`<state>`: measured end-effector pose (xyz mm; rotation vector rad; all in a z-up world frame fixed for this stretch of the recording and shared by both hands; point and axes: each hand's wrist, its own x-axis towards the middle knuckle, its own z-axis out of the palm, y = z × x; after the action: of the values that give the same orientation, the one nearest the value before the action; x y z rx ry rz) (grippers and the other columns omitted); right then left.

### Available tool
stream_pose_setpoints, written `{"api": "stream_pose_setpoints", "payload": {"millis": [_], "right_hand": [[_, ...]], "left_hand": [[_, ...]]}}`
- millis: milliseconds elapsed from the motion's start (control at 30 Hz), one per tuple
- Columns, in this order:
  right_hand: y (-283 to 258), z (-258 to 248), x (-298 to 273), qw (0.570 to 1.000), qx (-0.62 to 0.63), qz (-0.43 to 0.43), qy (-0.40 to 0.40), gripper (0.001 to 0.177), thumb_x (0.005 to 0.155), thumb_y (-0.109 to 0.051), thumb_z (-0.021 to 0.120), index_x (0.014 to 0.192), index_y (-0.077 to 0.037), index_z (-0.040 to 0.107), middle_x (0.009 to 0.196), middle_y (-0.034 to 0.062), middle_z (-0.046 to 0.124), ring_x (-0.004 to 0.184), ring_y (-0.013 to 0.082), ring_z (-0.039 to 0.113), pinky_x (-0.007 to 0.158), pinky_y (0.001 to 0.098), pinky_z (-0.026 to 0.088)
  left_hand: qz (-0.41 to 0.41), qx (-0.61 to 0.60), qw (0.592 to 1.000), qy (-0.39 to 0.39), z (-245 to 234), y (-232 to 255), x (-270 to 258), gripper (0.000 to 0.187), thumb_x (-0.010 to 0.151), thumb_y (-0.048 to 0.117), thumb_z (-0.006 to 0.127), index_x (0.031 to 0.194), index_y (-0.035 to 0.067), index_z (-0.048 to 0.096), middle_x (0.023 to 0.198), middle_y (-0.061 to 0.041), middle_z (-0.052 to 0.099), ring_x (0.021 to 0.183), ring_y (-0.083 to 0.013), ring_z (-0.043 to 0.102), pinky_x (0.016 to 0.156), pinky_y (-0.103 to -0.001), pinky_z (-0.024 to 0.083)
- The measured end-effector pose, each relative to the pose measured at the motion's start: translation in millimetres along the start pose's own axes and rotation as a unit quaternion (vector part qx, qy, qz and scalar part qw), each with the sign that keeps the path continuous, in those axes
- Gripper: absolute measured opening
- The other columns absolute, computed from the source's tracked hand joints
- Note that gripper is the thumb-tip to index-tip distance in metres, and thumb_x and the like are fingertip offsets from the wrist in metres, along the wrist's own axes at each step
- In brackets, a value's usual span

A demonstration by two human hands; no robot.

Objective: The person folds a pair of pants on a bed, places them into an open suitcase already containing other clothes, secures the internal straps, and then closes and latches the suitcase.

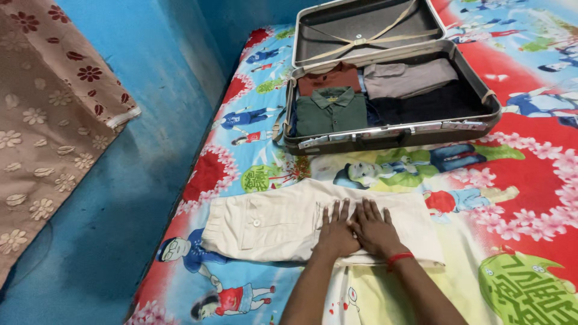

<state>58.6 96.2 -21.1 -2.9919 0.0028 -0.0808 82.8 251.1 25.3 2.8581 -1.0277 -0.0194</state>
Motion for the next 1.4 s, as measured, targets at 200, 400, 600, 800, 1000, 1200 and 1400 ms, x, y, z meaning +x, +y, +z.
{"api": "stream_pose_setpoints", "payload": {"millis": [200,400,600,800,1000,1200,1400], "right_hand": [[82,-24,-23,0.994,-0.060,0.096,0.007,0.083,0.100,-0.063,0.028,0.162,-0.008,0.018,0.169,0.0097,0.020,0.156,0.0235,0.021,0.123,0.0546,0.017],[137,-44,-21,0.969,-0.001,0.245,0.008,0.085,0.100,-0.066,0.026,0.159,-0.005,0.014,0.168,0.0124,0.013,0.155,0.0277,0.011,0.119,0.0613,0.007],[54,-6,-5,0.996,-0.046,0.046,0.067,0.088,0.097,-0.063,0.034,0.158,-0.001,0.020,0.167,0.0166,0.021,0.154,0.0315,0.019,0.116,0.0620,0.024],[51,-33,-67,0.995,-0.084,0.041,0.020,0.086,0.102,-0.063,0.028,0.160,0.001,0.020,0.166,0.0193,0.022,0.153,0.0334,0.021,0.122,0.0471,0.023],[90,-63,-120,0.990,-0.001,0.128,0.052,0.086,0.099,-0.064,0.024,0.160,-0.003,0.016,0.166,0.0158,0.016,0.154,0.0310,0.014,0.122,0.0498,0.016],[96,-56,-76,0.968,-0.059,0.244,-0.001,0.085,0.100,-0.065,0.033,0.158,-0.006,0.020,0.170,0.0170,0.009,0.156,0.0360,0.010,0.118,0.0639,0.017],[19,-26,-26,1.000,-0.020,-0.009,0.006,0.082,0.099,-0.055,0.046,0.158,-0.004,0.018,0.168,0.0178,0.014,0.155,0.0335,0.015,0.121,0.0573,0.020]], "left_hand": [[-0.011,-0.068,0.997,-0.038,-16,4,-6,0.092,0.090,0.070,0.043,0.164,0.022,0.021,0.173,-0.013,0.002,0.159,-0.0364,-0.004,0.121,-0.066,-0.011],[-0.022,-0.057,0.996,-0.068,-30,9,-8,0.091,0.089,0.072,0.039,0.164,0.023,0.019,0.173,-0.011,0.002,0.159,-0.0378,-0.007,0.116,-0.074,-0.014],[-0.030,-0.032,0.996,-0.079,-20,7,-6,0.091,0.089,0.072,0.042,0.163,0.025,0.020,0.174,-0.010,0.000,0.158,-0.0363,-0.005,0.115,-0.075,-0.013],[-0.068,-0.083,0.994,-0.024,-6,0,-3,0.081,0.091,0.071,0.041,0.161,0.035,0.025,0.173,-0.010,0.003,0.160,-0.0304,-0.003,0.119,-0.067,-0.014],[-0.064,-0.096,0.993,-0.013,-12,3,-5,0.086,0.090,0.069,0.044,0.161,0.023,0.026,0.171,-0.013,0.005,0.159,-0.0316,-0.003,0.117,-0.068,-0.015],[-0.059,-0.114,0.989,0.066,-17,11,-17,0.084,0.095,0.061,0.046,0.159,0.009,0.036,0.172,-0.019,0.018,0.161,-0.0351,0.010,0.131,-0.054,-0.002],[-0.109,-0.109,0.988,-0.002,-21,10,-13,0.098,0.093,0.067,0.045,0.160,0.001,0.020,0.169,-0.026,0.005,0.158,-0.0372,0.001,0.127,-0.046,-0.001]]}}
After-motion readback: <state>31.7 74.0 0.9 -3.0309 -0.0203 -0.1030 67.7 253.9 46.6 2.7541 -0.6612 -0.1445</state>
